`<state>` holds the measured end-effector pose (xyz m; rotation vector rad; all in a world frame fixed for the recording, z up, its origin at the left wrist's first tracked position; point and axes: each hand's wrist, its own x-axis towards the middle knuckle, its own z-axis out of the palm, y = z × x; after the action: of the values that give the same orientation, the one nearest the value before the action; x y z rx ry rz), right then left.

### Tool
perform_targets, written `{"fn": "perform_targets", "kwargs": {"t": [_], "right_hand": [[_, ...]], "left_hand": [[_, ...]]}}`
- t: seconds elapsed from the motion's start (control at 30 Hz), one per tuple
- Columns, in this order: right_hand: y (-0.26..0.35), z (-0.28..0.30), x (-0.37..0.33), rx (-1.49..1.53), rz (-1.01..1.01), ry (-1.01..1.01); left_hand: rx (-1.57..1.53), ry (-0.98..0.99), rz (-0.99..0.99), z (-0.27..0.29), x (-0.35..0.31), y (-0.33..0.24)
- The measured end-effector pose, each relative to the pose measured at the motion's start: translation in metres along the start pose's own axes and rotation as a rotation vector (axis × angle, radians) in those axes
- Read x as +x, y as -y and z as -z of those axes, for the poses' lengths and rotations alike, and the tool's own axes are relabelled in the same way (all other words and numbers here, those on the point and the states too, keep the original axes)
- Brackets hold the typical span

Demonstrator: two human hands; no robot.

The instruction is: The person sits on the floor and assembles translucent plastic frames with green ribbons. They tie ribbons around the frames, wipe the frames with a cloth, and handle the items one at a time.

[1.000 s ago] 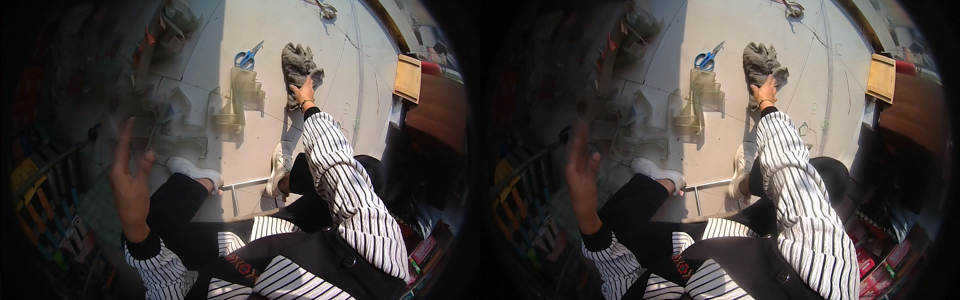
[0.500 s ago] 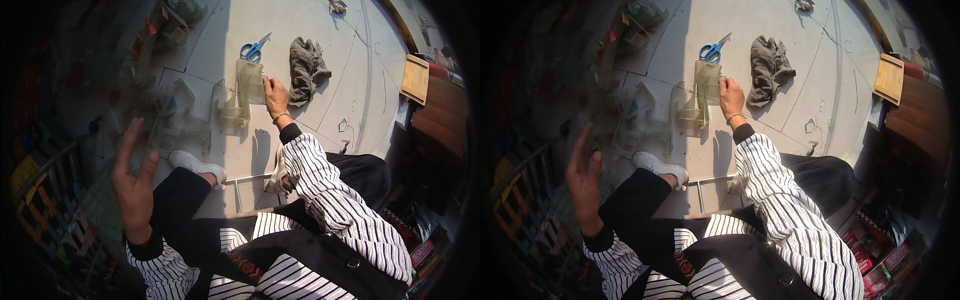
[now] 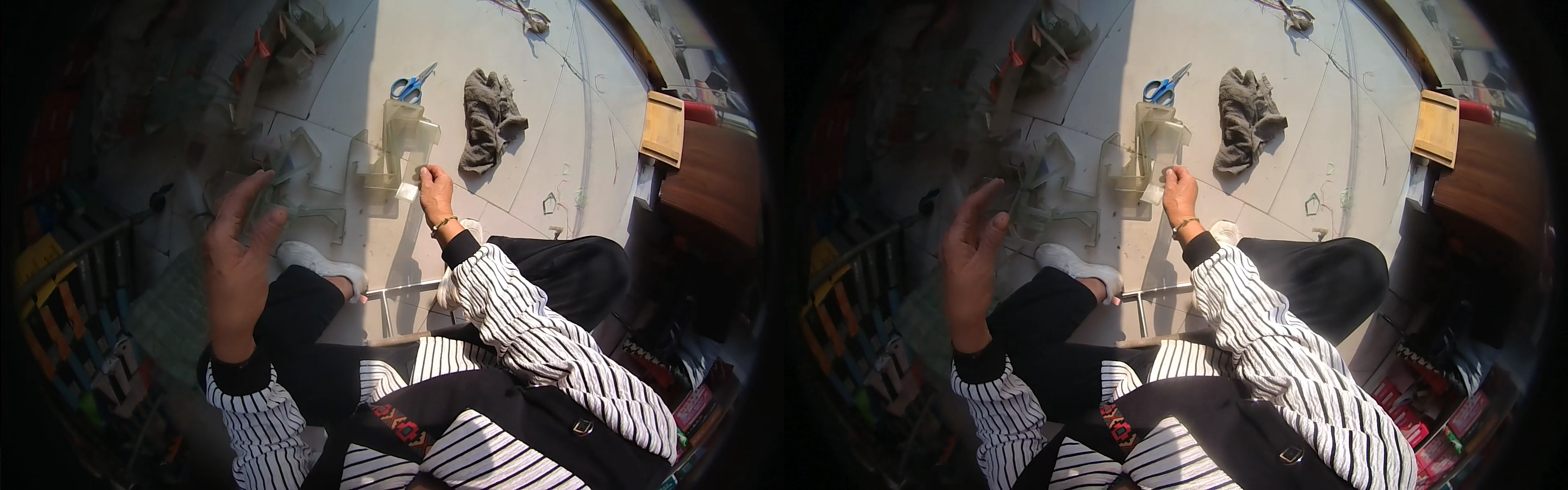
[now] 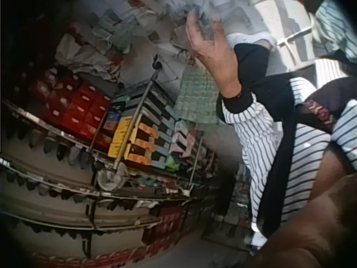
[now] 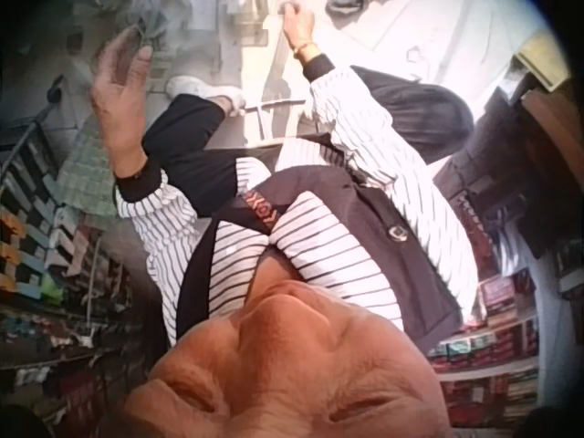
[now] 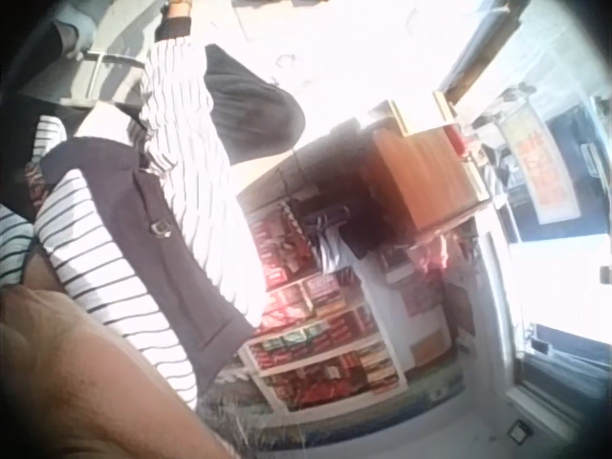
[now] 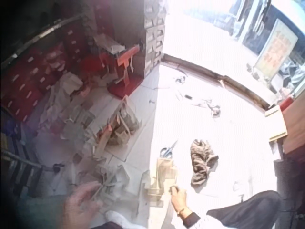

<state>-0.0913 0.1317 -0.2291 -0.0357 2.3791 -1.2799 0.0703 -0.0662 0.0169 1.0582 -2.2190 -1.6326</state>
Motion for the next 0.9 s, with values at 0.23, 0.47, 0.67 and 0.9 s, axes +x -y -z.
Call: {"fn": "perform_targets", "kwargs": {"t": [0.23,0.47,0.67,0.9], "right_hand": [[0.113,-0.027,-0.089,0.501,0.299,0.391],[0.143,-0.027,-0.100,0.032,1.026,0.419],[0.034,-0.012,0.025,0.415,-0.024,-0.100],[-0.096,0.096,0.128,-0.297,-0.419,-0.459]], "left_hand": [[-0.049,-0.062,0.052,-0.026,0.011,0.017],[-0.343,-0.181,0.034,-0.017,0.016,0.018],[-0.325,-0.158,-0.020,-0.015,0.014,0.011],[-0.123,-0.060,0.054,-0.024,0.008,0.007]]}}
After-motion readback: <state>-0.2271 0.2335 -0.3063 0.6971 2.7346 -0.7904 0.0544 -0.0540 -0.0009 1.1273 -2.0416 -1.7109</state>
